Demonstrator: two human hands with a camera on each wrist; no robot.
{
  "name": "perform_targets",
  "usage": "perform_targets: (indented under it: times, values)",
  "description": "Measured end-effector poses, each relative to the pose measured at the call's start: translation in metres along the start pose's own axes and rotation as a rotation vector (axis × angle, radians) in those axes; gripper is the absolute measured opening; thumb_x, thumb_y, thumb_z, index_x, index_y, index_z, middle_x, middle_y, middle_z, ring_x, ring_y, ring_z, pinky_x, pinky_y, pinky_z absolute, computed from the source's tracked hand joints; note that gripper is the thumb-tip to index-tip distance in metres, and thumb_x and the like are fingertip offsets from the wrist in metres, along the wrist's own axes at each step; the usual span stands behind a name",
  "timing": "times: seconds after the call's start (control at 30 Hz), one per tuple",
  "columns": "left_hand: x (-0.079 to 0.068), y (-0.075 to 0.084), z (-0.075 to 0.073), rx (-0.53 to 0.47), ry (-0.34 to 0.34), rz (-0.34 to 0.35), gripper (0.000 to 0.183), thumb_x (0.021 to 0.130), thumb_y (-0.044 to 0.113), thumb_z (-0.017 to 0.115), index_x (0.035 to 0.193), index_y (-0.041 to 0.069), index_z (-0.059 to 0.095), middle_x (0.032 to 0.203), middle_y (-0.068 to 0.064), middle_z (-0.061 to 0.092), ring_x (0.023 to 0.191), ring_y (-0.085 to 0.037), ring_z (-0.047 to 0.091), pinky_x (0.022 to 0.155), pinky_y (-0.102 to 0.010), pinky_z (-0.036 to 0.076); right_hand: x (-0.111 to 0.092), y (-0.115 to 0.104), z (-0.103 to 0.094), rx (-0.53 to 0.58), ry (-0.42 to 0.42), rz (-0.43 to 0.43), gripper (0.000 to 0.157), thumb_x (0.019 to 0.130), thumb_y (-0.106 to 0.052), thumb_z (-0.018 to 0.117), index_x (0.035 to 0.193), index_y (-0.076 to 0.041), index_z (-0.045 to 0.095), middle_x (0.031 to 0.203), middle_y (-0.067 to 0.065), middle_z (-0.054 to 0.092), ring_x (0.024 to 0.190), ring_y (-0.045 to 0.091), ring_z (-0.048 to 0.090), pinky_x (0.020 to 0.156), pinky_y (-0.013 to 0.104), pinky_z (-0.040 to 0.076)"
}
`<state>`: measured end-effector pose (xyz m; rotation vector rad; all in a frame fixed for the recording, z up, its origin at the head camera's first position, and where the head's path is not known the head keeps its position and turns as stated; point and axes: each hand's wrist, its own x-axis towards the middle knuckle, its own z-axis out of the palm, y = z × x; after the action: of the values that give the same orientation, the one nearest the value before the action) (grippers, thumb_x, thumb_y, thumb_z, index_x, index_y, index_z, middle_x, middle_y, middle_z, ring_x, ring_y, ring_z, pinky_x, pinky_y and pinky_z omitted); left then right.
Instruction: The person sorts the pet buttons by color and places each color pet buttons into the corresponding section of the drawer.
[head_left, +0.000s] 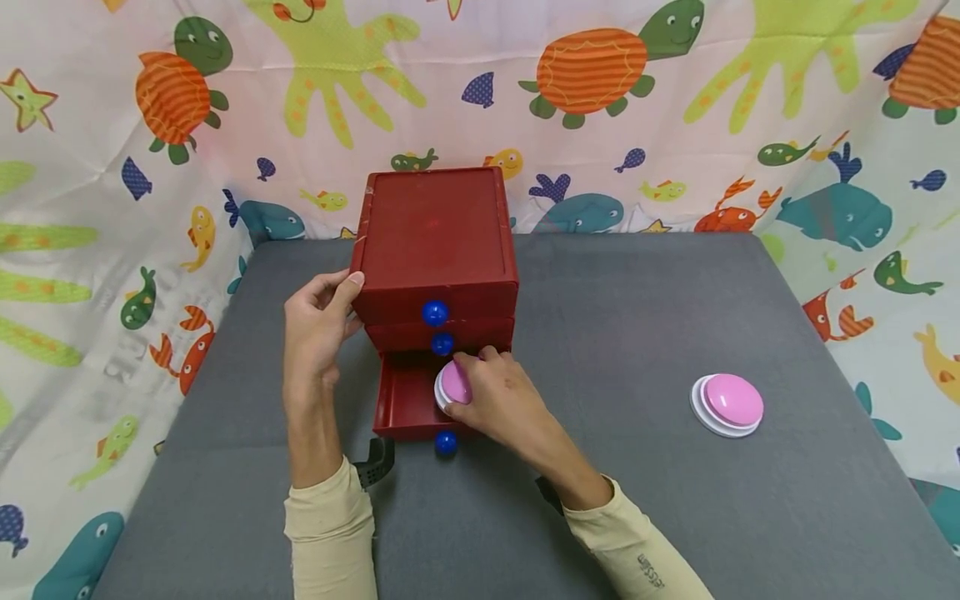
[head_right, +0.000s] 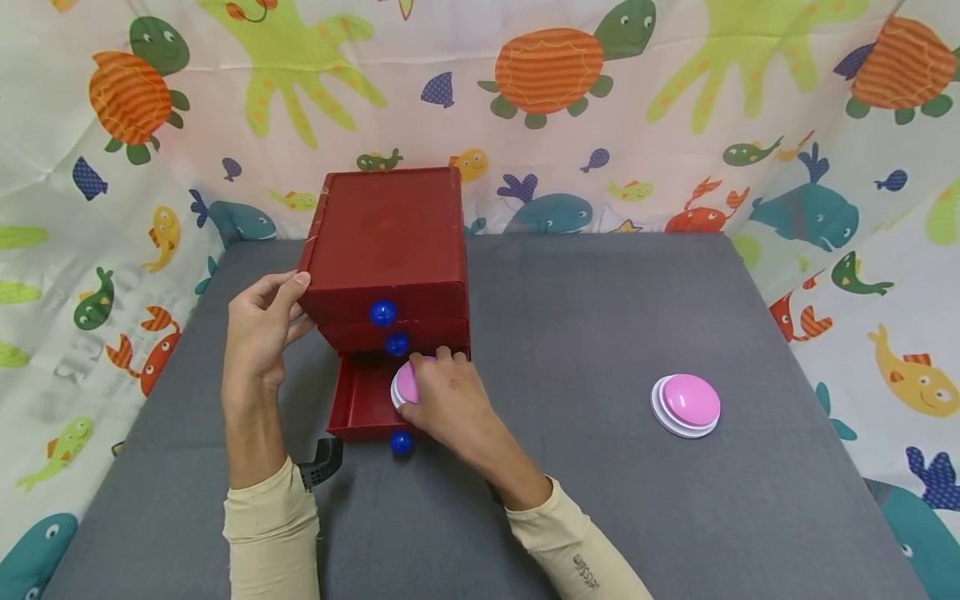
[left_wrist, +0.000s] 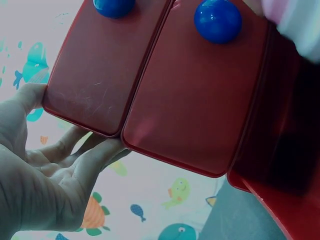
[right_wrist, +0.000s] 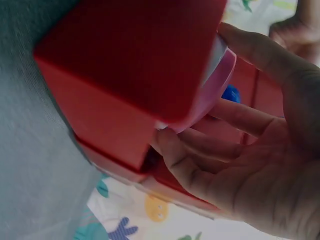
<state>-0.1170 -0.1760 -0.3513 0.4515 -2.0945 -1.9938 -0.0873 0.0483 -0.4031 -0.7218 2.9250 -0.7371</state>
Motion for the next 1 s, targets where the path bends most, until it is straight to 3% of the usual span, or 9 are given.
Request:
perform_targets:
  times: [0.2, 0.43, 0.67, 1.0]
  values:
    - [-0.001, 0.000, 0.000, 0.005, 0.004, 0.006, 0.044, 0.099, 0.036, 0.072, 0.133, 0.009, 0.069, 0.117, 0.000, 0.068, 0.107, -0.016, 0.071, 0.102, -0.047, 0.057, 0.013, -0.004, 0.018, 0.006, -0.028, -0.014, 0.044, 0.086, -0.034, 0.085, 0.115, -0.004, 0.072, 0.093, 0.011, 0.068, 0.083, 0.024, 0.061, 0.071, 0.035, 0.053]
    - [-0.001, 0.001, 0.000, 0.017, 0.007, 0.010, 0.044, 0.099, 0.037, 0.071, 0.133, 0.009, 0.069, 0.118, -0.002, 0.067, 0.108, -0.016, 0.070, 0.101, -0.047, 0.058, 0.024, -0.014, 0.031, 0.016, -0.067, 0.025, 0.042, 0.084, -0.038, 0.087, 0.112, -0.009, 0.073, 0.096, 0.010, 0.067, 0.082, 0.024, 0.062, 0.067, 0.035, 0.052]
    - [0.000, 0.001, 0.001, 0.023, 0.015, 0.020, 0.044, 0.099, 0.037, 0.071, 0.133, 0.010, 0.069, 0.120, -0.003, 0.067, 0.109, -0.018, 0.070, 0.101, -0.047, 0.058, 0.033, -0.025, 0.042, -0.014, -0.053, -0.007, 0.039, 0.084, -0.042, 0.087, 0.104, -0.012, 0.073, 0.087, 0.005, 0.067, 0.077, 0.022, 0.060, 0.059, 0.031, 0.047]
    - [-0.001, 0.000, 0.000, 0.015, 0.000, 0.017, 0.045, 0.099, 0.038, 0.071, 0.134, 0.010, 0.068, 0.125, -0.004, 0.067, 0.111, -0.018, 0.069, 0.102, -0.045, 0.058, 0.035, -0.033, 0.053, -0.020, -0.028, -0.017, 0.047, 0.082, -0.044, 0.089, 0.114, -0.013, 0.075, 0.099, 0.007, 0.069, 0.083, 0.024, 0.061, 0.063, 0.035, 0.055]
